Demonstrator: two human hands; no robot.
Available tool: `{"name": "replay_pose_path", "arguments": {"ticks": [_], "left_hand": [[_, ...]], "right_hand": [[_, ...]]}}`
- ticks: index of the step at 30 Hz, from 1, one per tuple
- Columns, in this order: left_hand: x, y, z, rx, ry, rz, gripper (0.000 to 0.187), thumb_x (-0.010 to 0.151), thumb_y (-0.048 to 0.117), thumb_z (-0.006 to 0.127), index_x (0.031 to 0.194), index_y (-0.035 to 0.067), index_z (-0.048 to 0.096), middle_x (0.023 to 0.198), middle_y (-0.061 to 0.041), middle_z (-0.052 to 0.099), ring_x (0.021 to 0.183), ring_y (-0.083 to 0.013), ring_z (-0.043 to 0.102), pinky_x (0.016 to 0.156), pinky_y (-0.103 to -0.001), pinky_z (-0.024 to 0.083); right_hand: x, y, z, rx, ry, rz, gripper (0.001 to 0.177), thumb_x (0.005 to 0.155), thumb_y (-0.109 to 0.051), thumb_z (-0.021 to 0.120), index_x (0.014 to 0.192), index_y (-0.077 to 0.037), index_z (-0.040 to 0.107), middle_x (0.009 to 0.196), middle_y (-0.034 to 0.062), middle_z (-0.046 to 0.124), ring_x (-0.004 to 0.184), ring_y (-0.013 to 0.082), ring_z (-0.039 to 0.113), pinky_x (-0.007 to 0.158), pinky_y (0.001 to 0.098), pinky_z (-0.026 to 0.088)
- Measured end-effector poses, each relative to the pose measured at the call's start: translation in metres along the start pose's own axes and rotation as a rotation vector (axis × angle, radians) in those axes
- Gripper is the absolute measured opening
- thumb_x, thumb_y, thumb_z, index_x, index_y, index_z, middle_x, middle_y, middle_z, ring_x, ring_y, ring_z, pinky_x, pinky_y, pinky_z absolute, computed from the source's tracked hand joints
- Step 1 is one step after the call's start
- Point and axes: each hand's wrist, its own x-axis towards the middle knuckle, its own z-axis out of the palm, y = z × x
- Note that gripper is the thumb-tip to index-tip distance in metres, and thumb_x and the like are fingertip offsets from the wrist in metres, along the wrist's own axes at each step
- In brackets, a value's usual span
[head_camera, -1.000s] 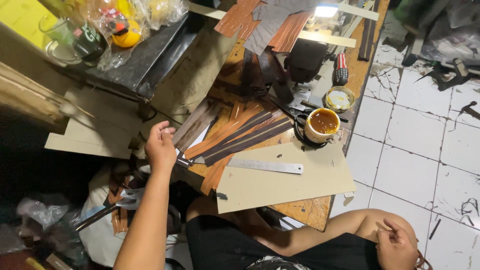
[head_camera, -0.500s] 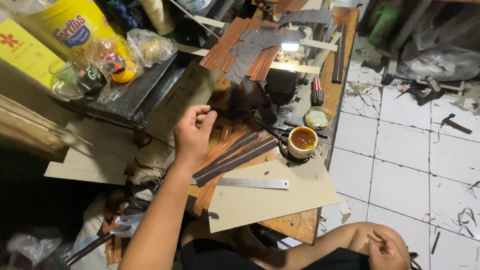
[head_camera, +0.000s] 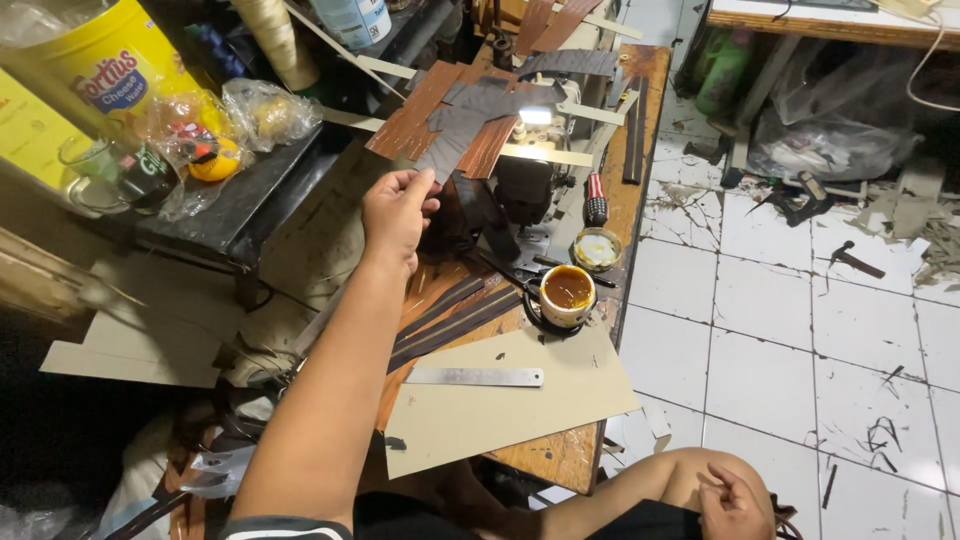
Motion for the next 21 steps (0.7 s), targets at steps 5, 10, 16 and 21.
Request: {"name": "replay_pose_path", "arguments": {"ticks": [5,10,16,21], "left_hand": [[-0.002,0.007,0.003,0.036,-0.016,0.122,0.013,0.092,0.019,0.069,0.097,0.007,0.065,0.083,-0.004,0.069,0.070,-0.0110,0.066,0.063,-0.023,0.048],[-0.009,0.026,0.009,-0.053,-0.084,0.271,0.010,0.096,0.012,0.064,0.101,0.005,0.058,0.079,-0.004,0.065,0.071,-0.0123,0.068,0.059,-0.020,0.049],[-0.031,0.047,0.000,-0.194,-0.268,0.597,0.005,0.096,0.007,0.060,0.099,0.004,0.057,0.113,-0.011,0.061,0.082,-0.0108,0.051,0.077,-0.024,0.047],[-0.088,0.077,-0.015,-0.364,-0.368,0.513,0.010,0.089,0.010,0.041,0.096,0.004,0.044,0.136,-0.027,0.055,0.121,-0.0260,0.057,0.105,-0.033,0.048]], "right_hand": [[0.004,0.006,0.004,-0.022,0.024,-0.034,0.032,0.085,0.013,0.068,0.116,0.011,0.075,0.077,0.0221,0.075,0.056,0.0176,0.061,0.049,0.0238,0.046],[0.002,0.007,0.005,-0.046,0.035,-0.024,0.033,0.085,0.014,0.068,0.117,0.009,0.076,0.068,0.0184,0.072,0.050,0.0153,0.055,0.046,0.0224,0.042],[-0.001,0.007,0.000,0.094,0.027,-0.023,0.036,0.085,0.016,0.070,0.120,0.012,0.073,0.088,0.0219,0.075,0.068,0.0185,0.064,0.063,0.0256,0.052],[-0.009,-0.042,-0.022,0.156,0.000,-0.046,0.034,0.086,0.014,0.072,0.120,0.018,0.068,0.071,0.0223,0.064,0.057,0.0211,0.057,0.051,0.0282,0.048]]}}
